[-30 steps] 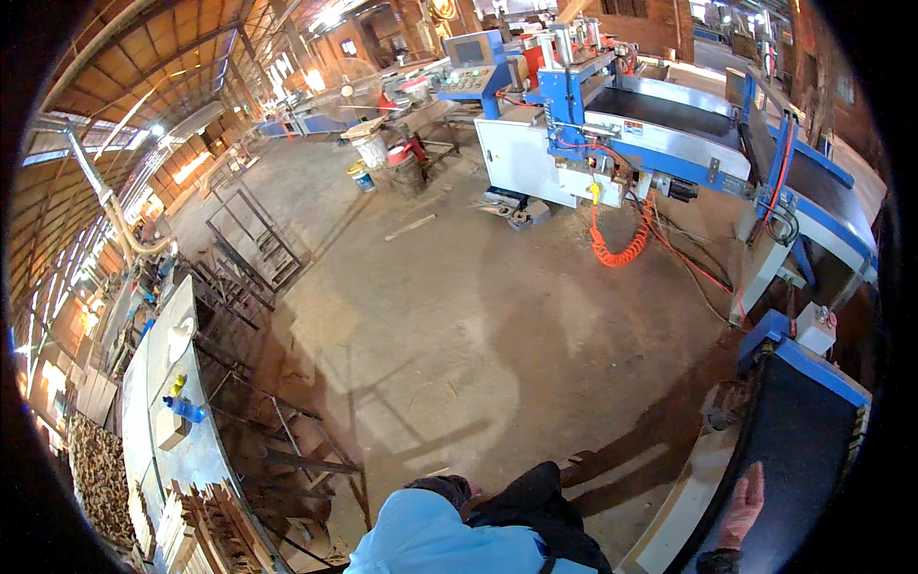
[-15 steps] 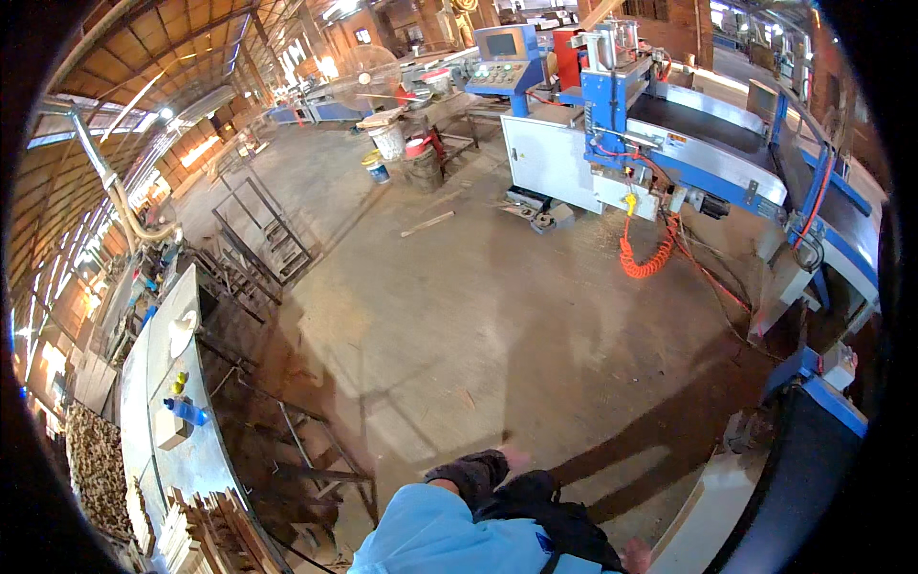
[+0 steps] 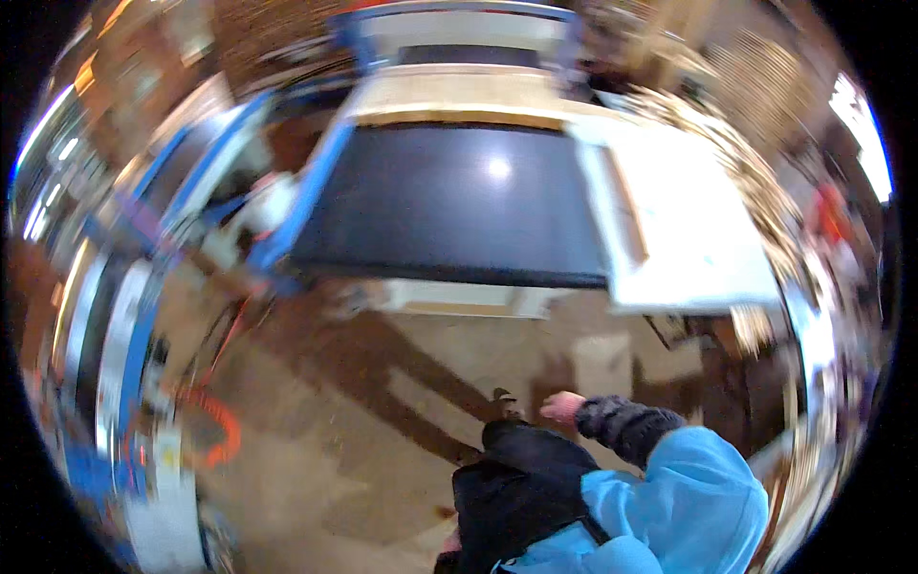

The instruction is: The person gathers wooden sticks from a metal table, stacks them, and places them onto a conveyor belt. The person repeats this process, moving between the table and the conveyor, while another worker is visible in the background also handling wood.

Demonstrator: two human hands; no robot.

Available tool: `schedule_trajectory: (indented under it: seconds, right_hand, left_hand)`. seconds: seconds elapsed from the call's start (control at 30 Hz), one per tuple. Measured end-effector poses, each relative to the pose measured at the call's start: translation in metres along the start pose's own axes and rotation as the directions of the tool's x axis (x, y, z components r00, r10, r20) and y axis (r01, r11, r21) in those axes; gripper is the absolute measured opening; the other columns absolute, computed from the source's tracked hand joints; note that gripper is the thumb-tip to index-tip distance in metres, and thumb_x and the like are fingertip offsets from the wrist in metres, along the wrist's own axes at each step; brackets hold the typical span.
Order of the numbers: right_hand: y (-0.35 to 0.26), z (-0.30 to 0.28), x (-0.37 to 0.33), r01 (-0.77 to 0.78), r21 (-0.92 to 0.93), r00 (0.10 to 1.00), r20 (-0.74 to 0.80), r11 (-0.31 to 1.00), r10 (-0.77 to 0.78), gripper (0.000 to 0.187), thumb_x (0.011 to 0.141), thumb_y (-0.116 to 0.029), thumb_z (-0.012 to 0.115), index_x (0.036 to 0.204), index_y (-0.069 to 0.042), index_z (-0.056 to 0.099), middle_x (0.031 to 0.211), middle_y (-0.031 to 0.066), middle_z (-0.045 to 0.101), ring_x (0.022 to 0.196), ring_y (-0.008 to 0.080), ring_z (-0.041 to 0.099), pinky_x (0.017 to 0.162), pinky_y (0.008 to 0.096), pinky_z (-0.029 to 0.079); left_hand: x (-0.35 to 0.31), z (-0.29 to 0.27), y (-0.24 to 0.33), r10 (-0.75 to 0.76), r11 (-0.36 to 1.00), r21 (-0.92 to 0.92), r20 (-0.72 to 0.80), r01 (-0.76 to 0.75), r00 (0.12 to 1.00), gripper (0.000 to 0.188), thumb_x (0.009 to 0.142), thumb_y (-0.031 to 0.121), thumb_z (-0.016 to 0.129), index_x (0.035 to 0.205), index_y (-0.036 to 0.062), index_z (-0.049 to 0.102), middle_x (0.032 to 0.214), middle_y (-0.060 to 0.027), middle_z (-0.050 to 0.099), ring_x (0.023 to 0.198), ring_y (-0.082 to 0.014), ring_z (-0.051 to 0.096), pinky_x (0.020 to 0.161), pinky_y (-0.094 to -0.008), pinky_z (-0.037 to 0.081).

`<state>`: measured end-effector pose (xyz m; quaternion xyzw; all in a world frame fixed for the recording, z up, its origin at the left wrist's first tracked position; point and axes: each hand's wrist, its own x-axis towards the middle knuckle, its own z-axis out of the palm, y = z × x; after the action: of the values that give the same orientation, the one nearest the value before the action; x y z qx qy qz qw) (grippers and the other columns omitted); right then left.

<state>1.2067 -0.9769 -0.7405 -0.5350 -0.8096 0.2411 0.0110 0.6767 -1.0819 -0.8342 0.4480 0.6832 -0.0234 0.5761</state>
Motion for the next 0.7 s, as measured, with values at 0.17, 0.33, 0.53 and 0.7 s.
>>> schedule_trajectory:
  seconds: [0.17,0.33,0.53,0.7]
  right_hand:
    - [-0.051,0.022,-0.125,-0.427,0.284,0.895,-0.001,0.858,0.446,0.024,0.09,-0.025,0.067,0.106,-0.008,0.069,0.11,0.0171,0.07,0.109,0.0415,0.068,0.091,0.0505,0.058]
    - [-0.087,0.116,-0.231,-0.721,0.342,0.684,0.212,0.603,0.698,0.022,0.093,-0.028,0.064,0.107,-0.013,0.073,0.11,0.0168,0.073,0.108,0.0409,0.071,0.09,0.0509,0.058]
    - [-0.12,0.142,-0.336,-0.816,0.504,0.467,0.286,0.283,0.837,0.039,0.099,-0.036,0.053,0.112,-0.008,0.077,0.112,0.019,0.076,0.108,0.041,0.072,0.094,0.0514,0.057]
    - [-0.1,0.185,-0.412,-0.754,0.651,0.17,0.322,-0.088,0.932,0.041,0.094,-0.038,0.056,0.111,-0.008,0.078,0.117,0.0214,0.075,0.115,0.043,0.068,0.098,0.0535,0.053]
  left_hand:
    - [0.005,-0.032,0.037,0.063,0.951,0.284,0.196,-0.119,0.979,0.016,0.103,0.024,0.058,0.105,0.0089,0.063,0.092,-0.0131,0.066,0.075,-0.0347,0.064,0.066,-0.0511,0.053]
    - [0.042,-0.068,0.098,-0.02,0.949,0.306,0.31,-0.08,0.951,0.017,0.103,0.023,0.061,0.094,0.0085,0.061,0.081,-0.0113,0.062,0.065,-0.0327,0.061,0.06,-0.0498,0.052]
    - [0.086,-0.025,0.222,-0.149,0.983,0.119,0.081,0.138,0.986,0.023,0.102,0.025,0.062,0.085,0.0102,0.059,0.072,-0.0086,0.05,0.057,-0.0275,0.047,0.055,-0.0478,0.043]
    - [0.099,0.154,0.308,-0.054,0.941,0.329,-0.098,0.084,0.994,0.031,0.102,0.03,0.063,0.081,0.008,0.059,0.073,-0.0076,0.052,0.058,-0.0249,0.043,0.056,-0.0473,0.041]
